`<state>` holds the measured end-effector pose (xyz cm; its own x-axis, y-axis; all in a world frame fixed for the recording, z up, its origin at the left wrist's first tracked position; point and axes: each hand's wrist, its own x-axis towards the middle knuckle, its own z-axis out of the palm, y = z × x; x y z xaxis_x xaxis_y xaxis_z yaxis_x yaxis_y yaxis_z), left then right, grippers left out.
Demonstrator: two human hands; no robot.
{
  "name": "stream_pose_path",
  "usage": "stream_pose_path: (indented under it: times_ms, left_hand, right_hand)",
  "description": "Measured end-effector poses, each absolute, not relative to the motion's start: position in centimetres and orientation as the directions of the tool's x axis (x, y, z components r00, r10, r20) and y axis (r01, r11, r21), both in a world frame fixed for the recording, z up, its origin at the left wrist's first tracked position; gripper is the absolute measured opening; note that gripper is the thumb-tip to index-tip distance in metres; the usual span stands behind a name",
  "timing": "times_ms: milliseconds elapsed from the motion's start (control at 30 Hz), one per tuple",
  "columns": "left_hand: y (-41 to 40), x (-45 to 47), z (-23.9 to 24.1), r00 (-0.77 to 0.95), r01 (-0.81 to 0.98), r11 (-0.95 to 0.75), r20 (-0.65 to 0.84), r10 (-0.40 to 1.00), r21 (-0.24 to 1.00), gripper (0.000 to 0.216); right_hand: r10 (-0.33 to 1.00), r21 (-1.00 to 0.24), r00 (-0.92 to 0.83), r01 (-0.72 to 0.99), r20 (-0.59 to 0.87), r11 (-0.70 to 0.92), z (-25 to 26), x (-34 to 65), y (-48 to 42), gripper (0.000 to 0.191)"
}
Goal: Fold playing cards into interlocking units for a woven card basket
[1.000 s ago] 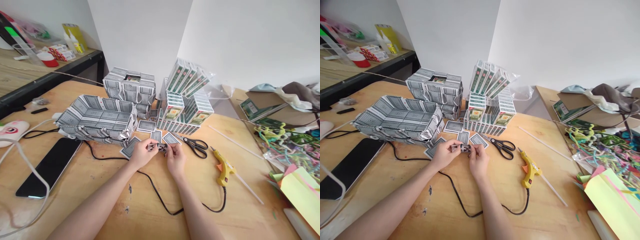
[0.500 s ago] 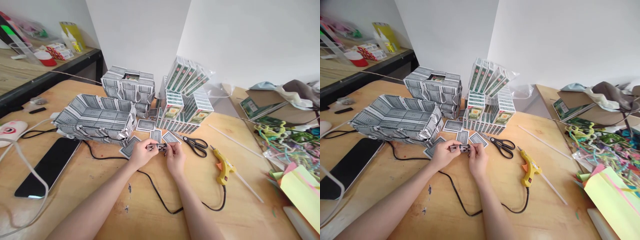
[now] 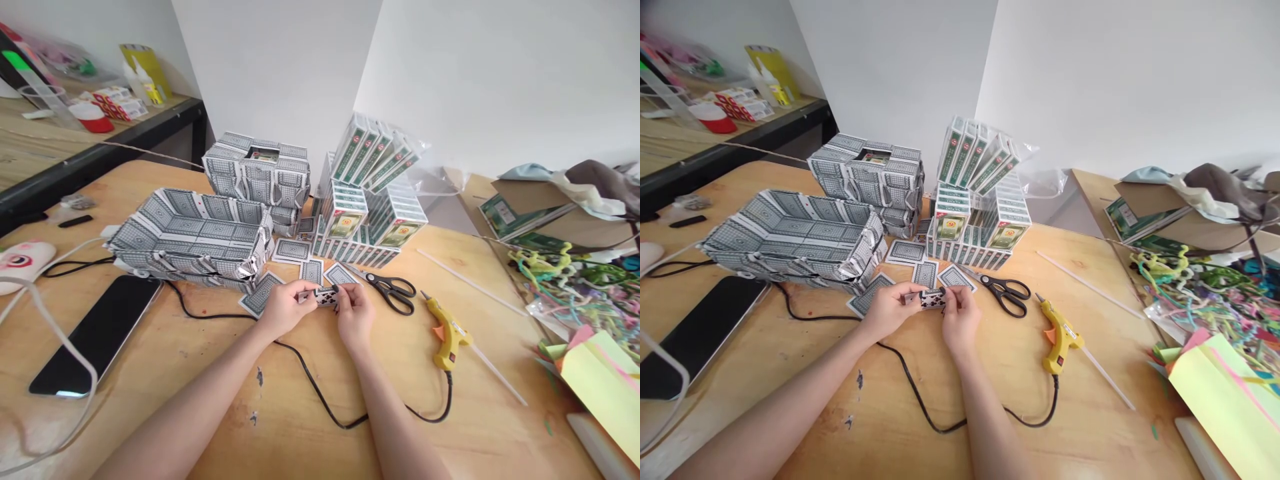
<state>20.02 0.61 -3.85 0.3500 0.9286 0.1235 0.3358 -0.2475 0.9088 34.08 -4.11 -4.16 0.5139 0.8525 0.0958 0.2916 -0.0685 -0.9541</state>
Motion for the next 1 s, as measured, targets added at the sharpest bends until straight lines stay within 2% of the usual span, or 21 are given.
stream_pose_path:
  times_ms: [67, 167, 233, 300, 367, 467, 600, 700, 833, 1000]
  left_hand:
    - [0.8, 20.1, -3.8, 0.364, 0.264, -0.178, 0.073, 0.928, 0.948, 0.025]
    - [1.1, 20.5, -3.5, 0.382, 0.03, -0.039, 0.025, 0.924, 0.999, 0.034]
    - [1.2, 20.7, -3.3, 0.391, -0.135, 0.069, -0.011, 0.92, 0.988, 0.04]
    - [1.3, 20.9, -3.2, 0.385, -0.214, 0.151, -0.059, 0.921, 0.965, 0.039]
    - [1.4, 20.9, -3.2, 0.354, -0.22, 0.186, -0.099, 0.93, 0.958, 0.033]
    - [1.7, 20.7, -3.4, 0.294, -0.203, 0.189, -0.124, 0.948, 0.961, 0.03]
    - [1.8, 20.5, -3.8, 0.322, -0.162, 0.163, -0.104, 0.941, 0.973, 0.028]
    - [1.7, 20.6, -3.7, 0.355, -0.139, 0.123, -0.067, 0.932, 0.983, 0.03]
    - [1.6, 20.6, -3.1, 0.366, -0.149, 0.118, -0.056, 0.929, 0.982, 0.045]
    - [1.8, 20.5, -2.9, 0.375, -0.128, 0.125, -0.068, 0.924, 0.984, 0.04]
  right_hand:
    - [0.854, -0.971, 0.514, 0.236, 0.084, -0.047, -4.0, 34.1, -4.0, 0.023]
    - [0.837, -0.995, 0.544, 0.102, 0.05, -0.007, -3.7, 34.1, -3.8, 0.024]
    - [0.826, -1.0, 0.564, 0.002, 0.019, 0.021, -3.4, 34.1, -3.7, 0.024]
    - [0.842, -0.995, 0.54, -0.088, -0.018, 0.036, -3.3, 34.0, -3.6, 0.024]
    - [0.876, -0.99, 0.48, -0.141, -0.055, 0.015, -3.2, 33.9, -3.7, 0.023]
    - [0.913, -0.991, 0.399, -0.131, -0.088, -0.038, -3.1, 33.7, -3.8, 0.024]
    - [0.93, -0.993, 0.361, -0.117, -0.073, -0.033, -2.9, 33.8, -3.8, 0.02]
    - [0.925, -0.991, 0.374, -0.134, -0.062, -0.012, -2.9, 34.1, -3.7, 0.032]
    - [0.942, -0.987, 0.326, -0.158, -0.082, -0.031, -2.8, 34.3, -3.8, 0.043]
    - [0.958, -0.974, 0.258, -0.219, -0.123, -0.066, -2.2, 34.2, -3.9, 0.054]
